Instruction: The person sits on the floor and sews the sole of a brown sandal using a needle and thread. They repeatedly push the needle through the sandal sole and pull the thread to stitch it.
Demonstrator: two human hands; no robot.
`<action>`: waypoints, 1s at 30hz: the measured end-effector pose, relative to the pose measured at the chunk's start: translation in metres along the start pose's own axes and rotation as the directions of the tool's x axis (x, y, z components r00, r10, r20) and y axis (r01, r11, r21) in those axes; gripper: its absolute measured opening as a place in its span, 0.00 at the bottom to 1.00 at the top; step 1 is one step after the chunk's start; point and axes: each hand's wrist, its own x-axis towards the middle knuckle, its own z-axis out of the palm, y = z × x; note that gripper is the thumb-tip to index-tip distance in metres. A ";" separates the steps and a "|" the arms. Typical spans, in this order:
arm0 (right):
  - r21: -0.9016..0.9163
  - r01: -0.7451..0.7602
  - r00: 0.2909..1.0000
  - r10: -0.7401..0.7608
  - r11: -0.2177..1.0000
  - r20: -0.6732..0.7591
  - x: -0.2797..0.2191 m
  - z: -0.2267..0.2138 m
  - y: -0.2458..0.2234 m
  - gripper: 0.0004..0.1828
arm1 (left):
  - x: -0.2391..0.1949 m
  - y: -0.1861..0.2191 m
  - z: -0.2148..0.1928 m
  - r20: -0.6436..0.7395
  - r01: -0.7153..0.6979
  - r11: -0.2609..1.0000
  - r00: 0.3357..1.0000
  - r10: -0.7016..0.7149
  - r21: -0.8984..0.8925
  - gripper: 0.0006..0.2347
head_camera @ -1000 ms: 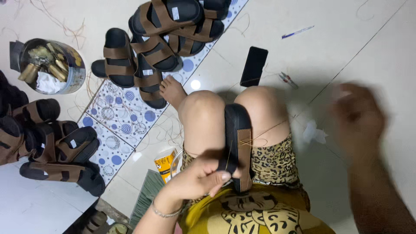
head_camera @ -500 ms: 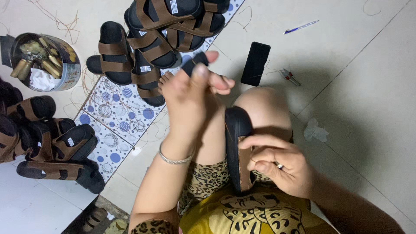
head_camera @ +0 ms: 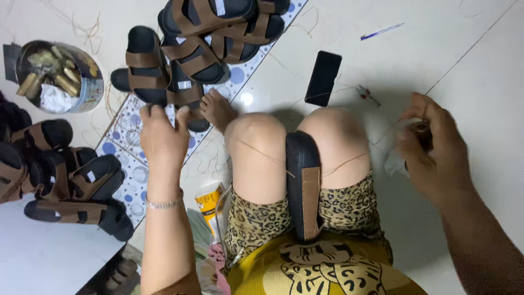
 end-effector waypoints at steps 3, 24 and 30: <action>-0.221 0.379 0.917 -0.334 0.899 0.217 -0.023 0.014 0.008 0.20 | -0.052 0.026 -0.004 -0.281 -0.243 0.853 0.952 0.119 -0.461 0.10; -0.320 0.629 0.762 -0.482 0.708 0.432 -0.023 0.020 -0.064 0.24 | -0.106 0.121 -0.028 0.227 -0.479 0.560 0.588 0.776 -0.676 0.42; -0.567 0.691 0.723 -0.425 0.449 0.544 -0.030 0.024 -0.065 0.35 | -0.110 0.122 -0.009 0.105 -0.549 0.530 0.624 0.774 -0.646 0.34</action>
